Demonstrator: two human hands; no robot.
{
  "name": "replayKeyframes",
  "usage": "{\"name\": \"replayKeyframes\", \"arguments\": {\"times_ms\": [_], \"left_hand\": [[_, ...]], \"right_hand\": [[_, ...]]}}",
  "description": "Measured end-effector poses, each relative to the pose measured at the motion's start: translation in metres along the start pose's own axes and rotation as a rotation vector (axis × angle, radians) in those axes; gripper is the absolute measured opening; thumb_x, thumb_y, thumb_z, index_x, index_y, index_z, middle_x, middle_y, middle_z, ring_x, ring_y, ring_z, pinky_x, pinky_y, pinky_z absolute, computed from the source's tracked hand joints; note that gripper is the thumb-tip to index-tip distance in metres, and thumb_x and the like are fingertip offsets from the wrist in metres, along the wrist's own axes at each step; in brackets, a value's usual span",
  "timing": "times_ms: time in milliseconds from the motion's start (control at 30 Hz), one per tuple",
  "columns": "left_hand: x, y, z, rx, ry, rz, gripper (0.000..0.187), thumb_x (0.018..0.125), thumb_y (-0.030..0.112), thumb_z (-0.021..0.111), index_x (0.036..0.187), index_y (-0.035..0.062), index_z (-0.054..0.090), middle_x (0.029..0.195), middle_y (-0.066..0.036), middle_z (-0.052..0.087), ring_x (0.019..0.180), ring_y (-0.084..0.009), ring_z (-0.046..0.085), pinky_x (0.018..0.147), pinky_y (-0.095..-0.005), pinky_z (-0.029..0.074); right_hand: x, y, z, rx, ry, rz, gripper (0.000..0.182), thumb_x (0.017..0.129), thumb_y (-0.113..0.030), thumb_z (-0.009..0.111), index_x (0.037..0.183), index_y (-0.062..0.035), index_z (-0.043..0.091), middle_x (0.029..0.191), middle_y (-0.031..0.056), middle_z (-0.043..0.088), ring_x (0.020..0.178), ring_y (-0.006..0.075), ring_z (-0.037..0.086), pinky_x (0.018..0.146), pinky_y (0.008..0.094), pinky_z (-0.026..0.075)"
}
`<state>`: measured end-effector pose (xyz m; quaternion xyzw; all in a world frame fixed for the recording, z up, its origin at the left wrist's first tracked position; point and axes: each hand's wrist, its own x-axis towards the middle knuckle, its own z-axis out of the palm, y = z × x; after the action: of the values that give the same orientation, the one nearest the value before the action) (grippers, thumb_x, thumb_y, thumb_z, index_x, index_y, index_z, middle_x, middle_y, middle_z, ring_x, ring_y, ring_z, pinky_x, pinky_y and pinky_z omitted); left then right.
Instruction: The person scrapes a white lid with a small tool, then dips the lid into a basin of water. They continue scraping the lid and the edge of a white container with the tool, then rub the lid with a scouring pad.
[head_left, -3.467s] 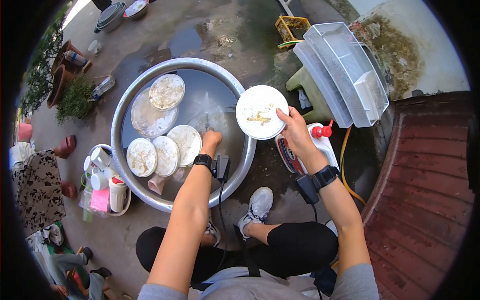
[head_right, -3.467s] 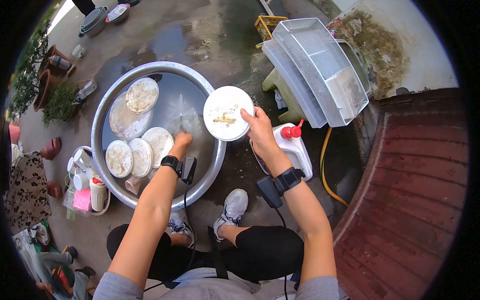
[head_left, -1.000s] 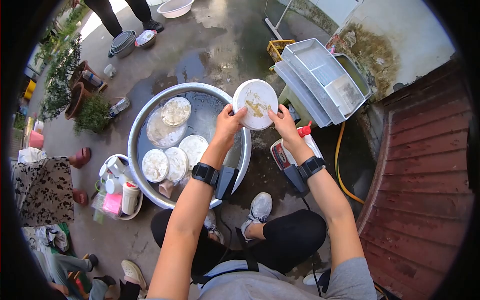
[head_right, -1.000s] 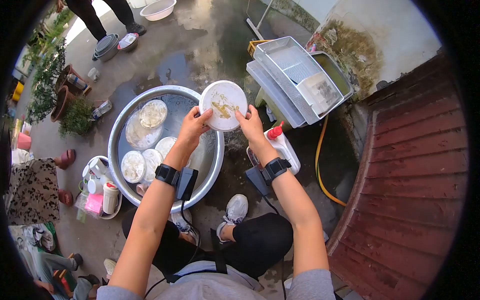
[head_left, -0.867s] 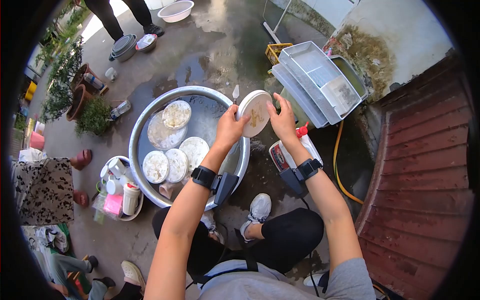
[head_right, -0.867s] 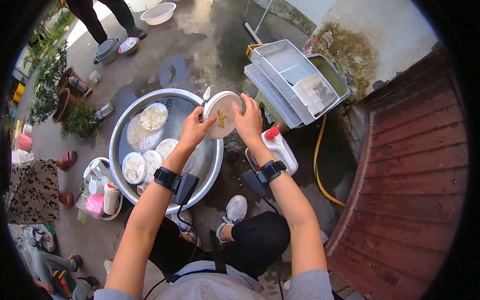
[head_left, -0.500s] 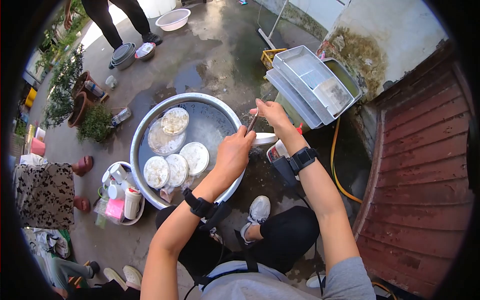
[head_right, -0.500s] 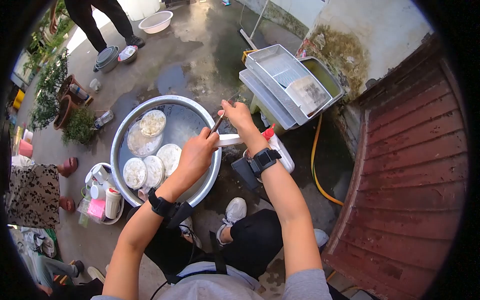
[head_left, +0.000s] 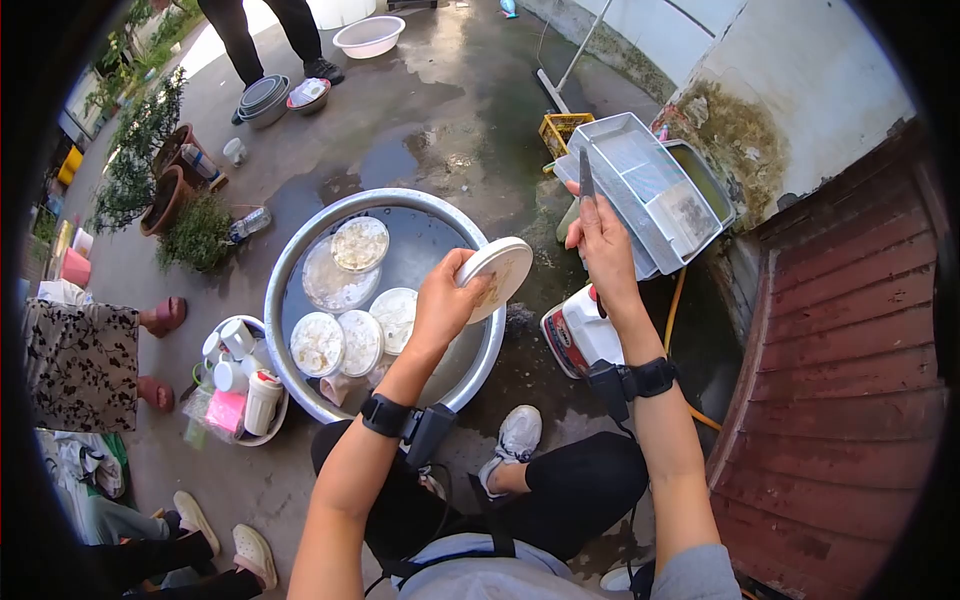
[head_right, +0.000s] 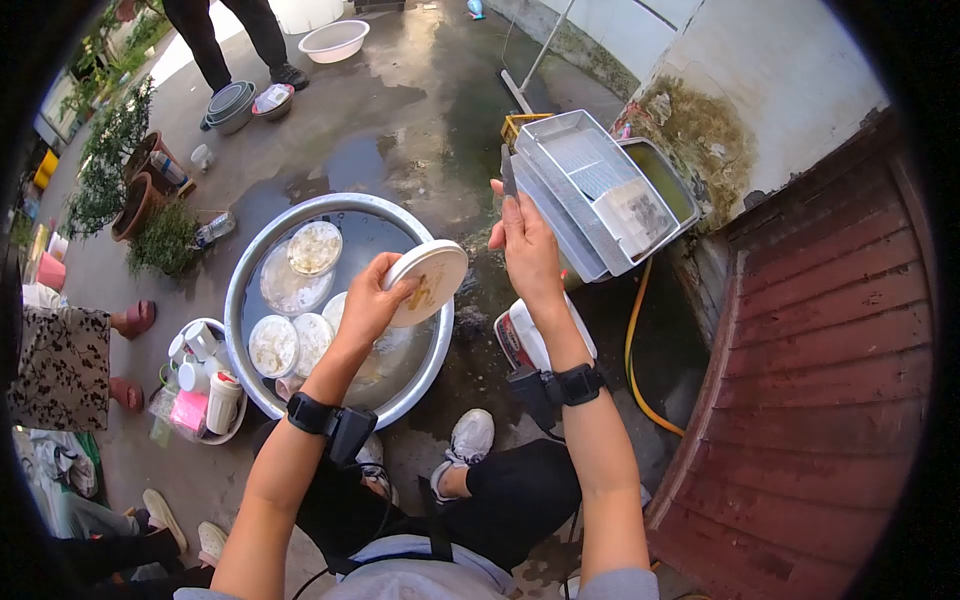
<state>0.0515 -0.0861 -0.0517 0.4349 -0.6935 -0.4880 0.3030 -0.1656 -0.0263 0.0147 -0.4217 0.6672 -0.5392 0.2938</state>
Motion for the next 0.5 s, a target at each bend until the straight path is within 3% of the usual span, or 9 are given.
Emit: {"name": "replayKeyframes", "arguments": {"times_ms": [67, 167, 233, 267, 500], "left_hand": [[0.000, 0.006, -0.002, -0.204, 0.041, -0.038, 0.024, 0.089, 0.016, 0.073, 0.110, 0.0033, 0.066, 0.095, -0.007, 0.072, 0.087, -0.0145, 0.066, 0.081, -0.0322, 0.052], [-0.005, 0.017, -0.008, -0.337, 0.026, -0.111, 0.023, 0.089, 0.013, 0.073, 0.109, 0.0032, 0.066, 0.096, -0.006, 0.071, 0.089, -0.0127, 0.066, 0.082, -0.0302, 0.052], [-0.009, 0.024, -0.012, -0.380, 0.013, -0.138, 0.023, 0.090, 0.011, 0.072, 0.111, 0.0026, 0.066, 0.099, -0.005, 0.071, 0.091, -0.0117, 0.065, 0.084, -0.0290, 0.052], [-0.012, 0.028, -0.014, -0.433, 0.009, -0.153, 0.025, 0.091, 0.011, 0.072, 0.112, 0.0020, 0.066, 0.100, -0.006, 0.071, 0.092, -0.0118, 0.065, 0.084, -0.0291, 0.052], [-0.019, 0.037, -0.027, -0.505, -0.032, -0.134, 0.032, 0.091, 0.014, 0.075, 0.119, 0.0024, 0.065, 0.106, -0.006, 0.071, 0.097, -0.0125, 0.066, 0.088, -0.0289, 0.052]], "right_hand": [[-0.021, -0.002, 0.015, -0.069, -0.048, -0.009, 0.032, 0.110, -0.021, 0.046, 0.136, -0.0072, 0.058, 0.080, 0.0025, 0.063, 0.071, 0.0073, 0.057, 0.064, 0.0272, 0.046], [-0.036, 0.008, 0.025, -0.136, -0.075, -0.165, 0.030, 0.107, -0.017, 0.049, 0.134, -0.0062, 0.059, 0.091, 0.0079, 0.069, 0.077, 0.0137, 0.065, 0.066, 0.0315, 0.048], [-0.041, 0.006, 0.029, -0.221, -0.048, -0.332, 0.029, 0.103, -0.012, 0.054, 0.130, -0.0063, 0.062, 0.099, 0.0097, 0.070, 0.083, 0.0214, 0.069, 0.073, 0.0356, 0.050], [-0.043, 0.001, 0.031, -0.220, -0.032, -0.302, 0.029, 0.100, -0.010, 0.056, 0.128, -0.0092, 0.064, 0.103, 0.0096, 0.069, 0.085, 0.0236, 0.068, 0.080, 0.0387, 0.048], [-0.048, -0.004, 0.022, -0.552, 0.022, -0.335, 0.018, 0.095, -0.019, 0.069, 0.112, -0.0145, 0.073, 0.092, 0.0023, 0.068, 0.083, 0.0204, 0.062, 0.077, 0.0374, 0.040]]}}
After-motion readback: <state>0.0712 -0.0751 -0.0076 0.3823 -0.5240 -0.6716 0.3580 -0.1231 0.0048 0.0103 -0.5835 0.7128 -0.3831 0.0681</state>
